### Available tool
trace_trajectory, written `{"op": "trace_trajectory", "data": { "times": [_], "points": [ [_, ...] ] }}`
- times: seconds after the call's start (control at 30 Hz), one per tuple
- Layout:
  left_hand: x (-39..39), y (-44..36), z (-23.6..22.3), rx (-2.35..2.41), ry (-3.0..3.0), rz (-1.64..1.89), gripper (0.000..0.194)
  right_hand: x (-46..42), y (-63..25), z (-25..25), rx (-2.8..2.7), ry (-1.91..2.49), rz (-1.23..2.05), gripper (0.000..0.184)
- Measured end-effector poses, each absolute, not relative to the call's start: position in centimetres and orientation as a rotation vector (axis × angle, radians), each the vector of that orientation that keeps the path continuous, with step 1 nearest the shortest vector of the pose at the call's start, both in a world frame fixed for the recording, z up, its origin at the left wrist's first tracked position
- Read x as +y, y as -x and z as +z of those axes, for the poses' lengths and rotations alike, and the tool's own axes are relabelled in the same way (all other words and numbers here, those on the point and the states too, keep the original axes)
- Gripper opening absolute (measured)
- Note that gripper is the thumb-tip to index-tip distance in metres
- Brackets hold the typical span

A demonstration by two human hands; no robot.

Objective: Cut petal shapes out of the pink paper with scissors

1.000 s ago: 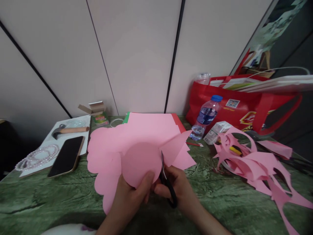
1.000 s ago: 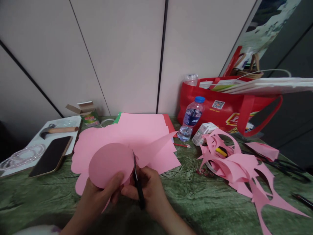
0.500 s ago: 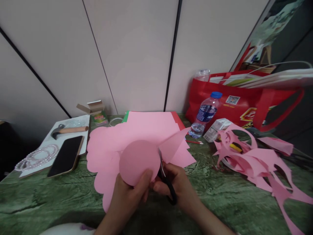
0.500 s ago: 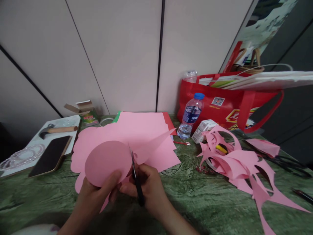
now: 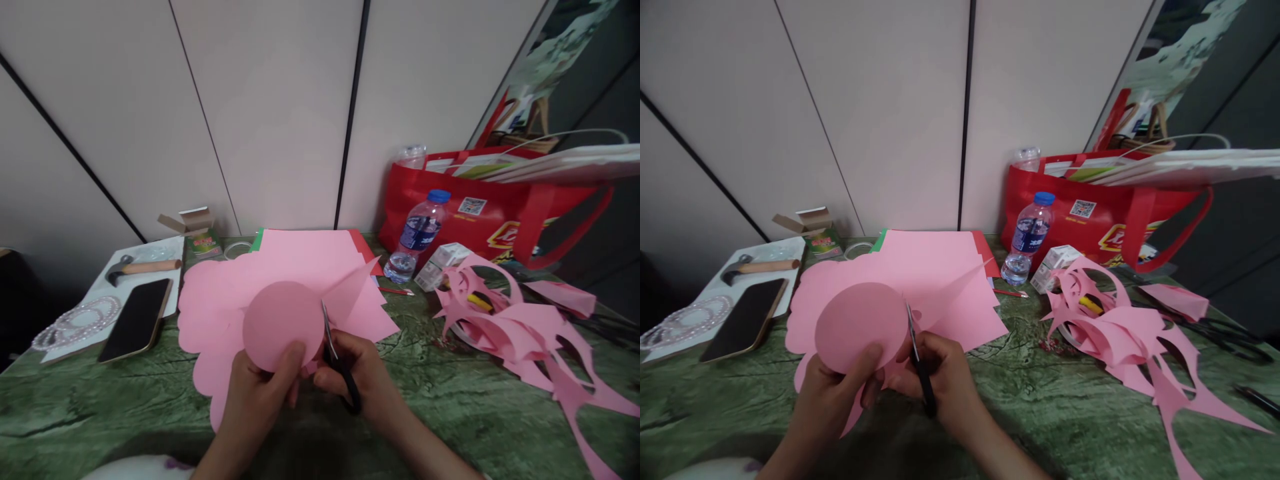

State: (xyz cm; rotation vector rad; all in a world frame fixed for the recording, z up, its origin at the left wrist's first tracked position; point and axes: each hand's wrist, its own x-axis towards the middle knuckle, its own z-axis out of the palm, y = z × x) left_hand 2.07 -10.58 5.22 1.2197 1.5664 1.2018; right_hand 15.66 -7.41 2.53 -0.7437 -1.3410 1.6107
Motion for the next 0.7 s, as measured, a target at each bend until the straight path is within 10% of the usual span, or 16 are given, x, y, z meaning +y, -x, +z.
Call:
{"op": "trace_trajectory", "data": {
  "times": [0.7],
  "points": [
    [-10.6, -2.3, 5.89, 1.612, -1.224, 1.327, 0.051, -7.48, -15.44, 2.7, -1.351, 0.864, 1.607, 0.032]
  ]
}}
